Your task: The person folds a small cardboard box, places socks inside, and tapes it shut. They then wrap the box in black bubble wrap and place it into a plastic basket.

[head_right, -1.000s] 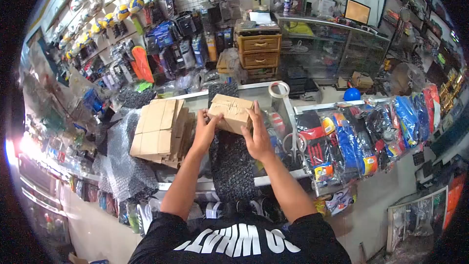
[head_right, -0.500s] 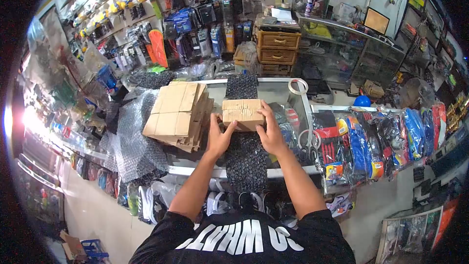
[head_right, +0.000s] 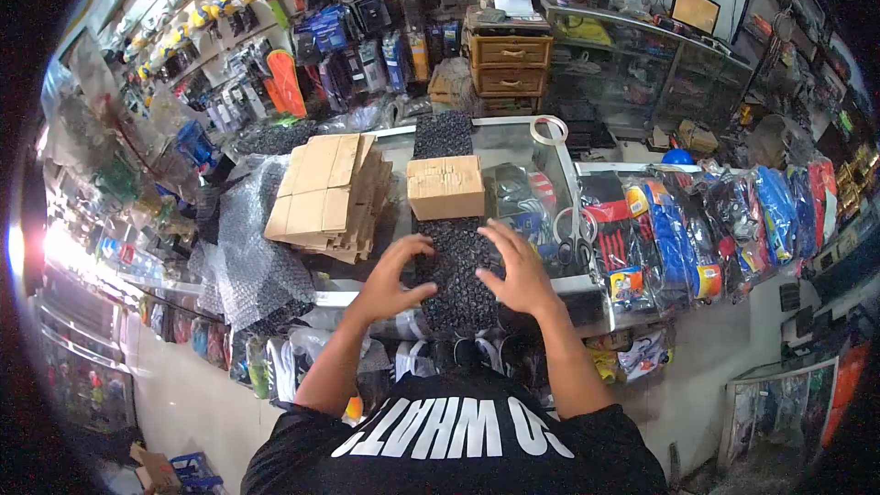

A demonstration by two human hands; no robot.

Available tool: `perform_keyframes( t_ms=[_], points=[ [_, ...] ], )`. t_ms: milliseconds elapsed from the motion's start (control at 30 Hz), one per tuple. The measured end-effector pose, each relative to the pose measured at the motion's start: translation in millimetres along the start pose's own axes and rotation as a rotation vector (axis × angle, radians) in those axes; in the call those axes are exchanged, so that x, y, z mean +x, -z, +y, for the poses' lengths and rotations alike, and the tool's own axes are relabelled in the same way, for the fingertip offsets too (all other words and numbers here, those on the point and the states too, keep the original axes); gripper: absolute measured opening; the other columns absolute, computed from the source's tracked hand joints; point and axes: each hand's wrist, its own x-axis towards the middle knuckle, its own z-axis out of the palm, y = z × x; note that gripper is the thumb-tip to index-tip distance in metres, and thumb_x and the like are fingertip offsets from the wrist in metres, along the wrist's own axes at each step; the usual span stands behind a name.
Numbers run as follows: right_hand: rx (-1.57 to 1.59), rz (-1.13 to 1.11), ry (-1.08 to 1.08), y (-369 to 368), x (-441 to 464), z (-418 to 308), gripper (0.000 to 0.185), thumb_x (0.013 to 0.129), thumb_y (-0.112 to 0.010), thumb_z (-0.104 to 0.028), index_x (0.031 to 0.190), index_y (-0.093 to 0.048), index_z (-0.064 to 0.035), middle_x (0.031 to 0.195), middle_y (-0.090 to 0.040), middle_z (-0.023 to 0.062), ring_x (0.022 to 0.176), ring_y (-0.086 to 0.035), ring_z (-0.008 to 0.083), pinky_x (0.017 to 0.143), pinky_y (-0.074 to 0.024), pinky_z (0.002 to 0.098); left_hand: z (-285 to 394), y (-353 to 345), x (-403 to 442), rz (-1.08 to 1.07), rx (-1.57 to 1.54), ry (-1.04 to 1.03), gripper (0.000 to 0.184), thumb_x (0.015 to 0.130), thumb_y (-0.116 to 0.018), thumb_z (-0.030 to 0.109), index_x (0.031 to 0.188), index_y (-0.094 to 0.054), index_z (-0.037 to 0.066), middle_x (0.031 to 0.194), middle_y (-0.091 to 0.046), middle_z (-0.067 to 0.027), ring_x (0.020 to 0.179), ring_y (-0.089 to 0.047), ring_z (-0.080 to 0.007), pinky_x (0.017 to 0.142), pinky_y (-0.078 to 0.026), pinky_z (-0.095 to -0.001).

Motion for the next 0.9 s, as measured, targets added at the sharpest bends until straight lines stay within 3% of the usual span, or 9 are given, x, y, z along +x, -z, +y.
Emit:
perform_keyframes(
  t_ms=[167, 300, 467, 533, 633, 667, 733, 900],
  points=[
    [-0.121, -0.233, 0.087, 13.5, -14.9, -5.7, 0.078, 0.087, -0.086, -0.029, 0.157, -0.055, -0.0145, 0.163, -0.052, 0.0158, 0.155, -0.043, 0.0380, 0.127, -0.0353, 0.0529, 17.3, 15.7, -9.0, -0.262, 0.118, -0.019, 0.074, 0.077, -0.093, 0.041, 0.140, -0.065, 0.015, 0.157, -0.059, -0.0064, 0.156, -0.043, -0.0330, 0.123, -0.035, -0.0522],
    [-0.104, -0.312, 0.105, 16.5, -11.3, 0.4, 0.064, 0.088, -0.085, -0.033, 0.147, -0.067, -0.0183, 0.164, -0.054, 0.0126, 0.156, -0.042, 0.0367, 0.128, -0.0330, 0.0531, 14.6, 12.5, -10.7, -0.289, 0.163, -0.022, 0.055, 0.075, -0.096, 0.030, 0.125, -0.077, 0.016, 0.156, -0.061, -0.0055, 0.155, -0.046, -0.0308, 0.123, -0.036, -0.0508],
    [-0.110, -0.306, 0.109, 10.1, -15.7, 8.7, 0.047, 0.087, -0.087, -0.037, 0.130, -0.078, -0.0208, 0.163, -0.056, 0.0075, 0.156, -0.043, 0.0348, 0.127, -0.0338, 0.0534, 2.1, 7.1, -13.6, -0.182, 0.075, -0.030, 0.026, 0.088, -0.086, 0.018, 0.111, -0.079, 0.010, 0.139, -0.074, -0.0063, 0.146, -0.056, -0.0310, 0.120, -0.039, -0.0488],
    [-0.084, -0.310, 0.091, 13.4, -14.4, -1.7, 0.042, 0.088, -0.087, -0.038, 0.126, -0.080, -0.0208, 0.161, -0.057, 0.0059, 0.155, -0.043, 0.0341, 0.126, -0.0344, 0.0534, -3.0, 4.0, -15.8, -0.140, 0.020, -0.005, 0.022, 0.092, -0.083, 0.018, 0.111, -0.078, 0.010, 0.132, -0.076, -0.0069, 0.141, -0.060, -0.0317, 0.117, -0.041, -0.0479],
    [-0.087, -0.302, 0.129, 19.0, -12.0, -18.1, 0.041, 0.085, -0.086, -0.031, 0.124, -0.080, -0.0200, 0.155, -0.061, 0.0045, 0.153, -0.045, 0.0326, 0.125, -0.0354, 0.0513, -3.9, 1.7, -17.7, -0.066, -0.101, 0.107, 0.018, 0.097, -0.079, 0.018, 0.111, -0.076, 0.007, 0.123, -0.078, -0.0089, 0.129, -0.066, -0.0337, 0.111, -0.046, -0.0460],
    [-0.124, -0.312, 0.123, 18.5, -11.5, -20.4, 0.041, 0.083, -0.084, -0.024, 0.123, -0.080, -0.0196, 0.152, -0.063, 0.0038, 0.152, -0.046, 0.0317, 0.125, -0.0357, 0.0501, -3.8, 1.2, -18.2, -0.033, -0.170, 0.197, 0.018, 0.098, -0.078, 0.017, 0.111, -0.075, 0.005, 0.119, -0.079, -0.0102, 0.123, -0.068, -0.0350, 0.107, -0.048, -0.0451],
    [-0.156, -0.280, 0.087, 9.3, -14.7, -16.7, 0.044, 0.075, -0.077, -0.007, 0.117, -0.080, -0.0177, 0.147, -0.065, 0.0021, 0.149, -0.050, 0.0290, 0.122, -0.0373, 0.0484, -6.2, -0.7, -19.0, -0.034, -0.161, 0.190, 0.016, 0.098, -0.078, 0.014, 0.109, -0.074, 0.003, 0.120, -0.079, -0.0108, 0.117, -0.070, -0.0327, 0.104, -0.050, -0.0433],
    [-0.046, -0.161, 0.084, -0.6, -24.1, -3.4, 0.029, 0.077, -0.071, -0.001, 0.103, -0.077, -0.0103, 0.130, -0.074, 0.0014, 0.139, -0.060, 0.0281, 0.116, -0.0406, 0.0485, 3.8, 0.9, -28.8, -0.046, -0.111, 0.176, 0.015, 0.097, -0.079, 0.009, 0.108, -0.073, 0.002, 0.120, -0.080, -0.0113, 0.110, -0.072, -0.0299, 0.101, -0.052, -0.0418]
  ],
)
